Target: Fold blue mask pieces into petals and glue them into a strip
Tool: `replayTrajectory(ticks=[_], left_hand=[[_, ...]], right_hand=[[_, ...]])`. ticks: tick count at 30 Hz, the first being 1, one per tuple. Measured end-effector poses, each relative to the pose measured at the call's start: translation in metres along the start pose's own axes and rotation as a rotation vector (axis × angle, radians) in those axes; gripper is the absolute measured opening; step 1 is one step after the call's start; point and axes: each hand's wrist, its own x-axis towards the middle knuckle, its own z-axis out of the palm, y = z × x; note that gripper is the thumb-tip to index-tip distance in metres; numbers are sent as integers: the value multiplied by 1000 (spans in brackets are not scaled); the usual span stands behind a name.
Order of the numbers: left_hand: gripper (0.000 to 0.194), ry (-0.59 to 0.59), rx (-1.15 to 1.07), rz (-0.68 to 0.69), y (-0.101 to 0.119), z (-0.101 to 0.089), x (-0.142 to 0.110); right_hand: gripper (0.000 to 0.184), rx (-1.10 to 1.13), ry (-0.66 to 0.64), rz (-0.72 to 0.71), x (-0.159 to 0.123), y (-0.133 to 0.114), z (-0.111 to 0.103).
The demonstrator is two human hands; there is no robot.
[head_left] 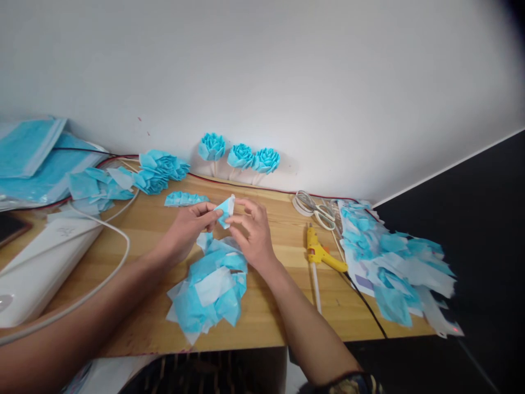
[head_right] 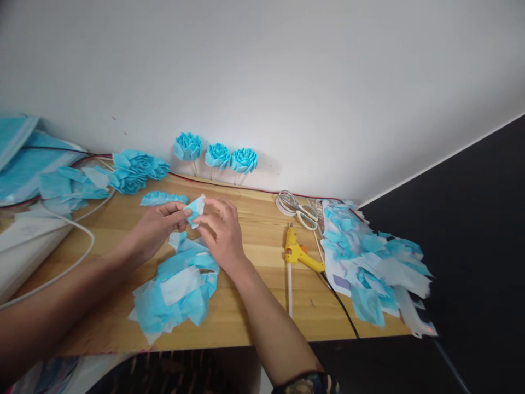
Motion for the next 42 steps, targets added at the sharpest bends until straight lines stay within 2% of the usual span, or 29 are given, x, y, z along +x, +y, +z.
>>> replayTrajectory(ticks=[8,12,16,20,25,29,31,42], left_hand=[[25,-17,-3,-3,1,2,0],[26,-30,9,11,3,3,-1],[27,-34,35,12,5,4,-1],[27,-30,44,14,5,5,-1],[27,-24,53,11,7,6,-3],[30,-12,85,23,11,8,-6],[30,-13,109,30,12,9,-6],[24,-24,122,22,14,9,-7]], right_hand=[[7,151,49,200,0,-6,1],[3,334,48,346,-1,-5,4],[8,572,36,508,-2,-4,9],[14,667,36,643,-2,-6,11],[22,731,73,652,-1,-6,12],[47,776,54,708,0,-7,12],[53,782,53,726,0,-7,11],[47,771,52,712,0,-7,9]])
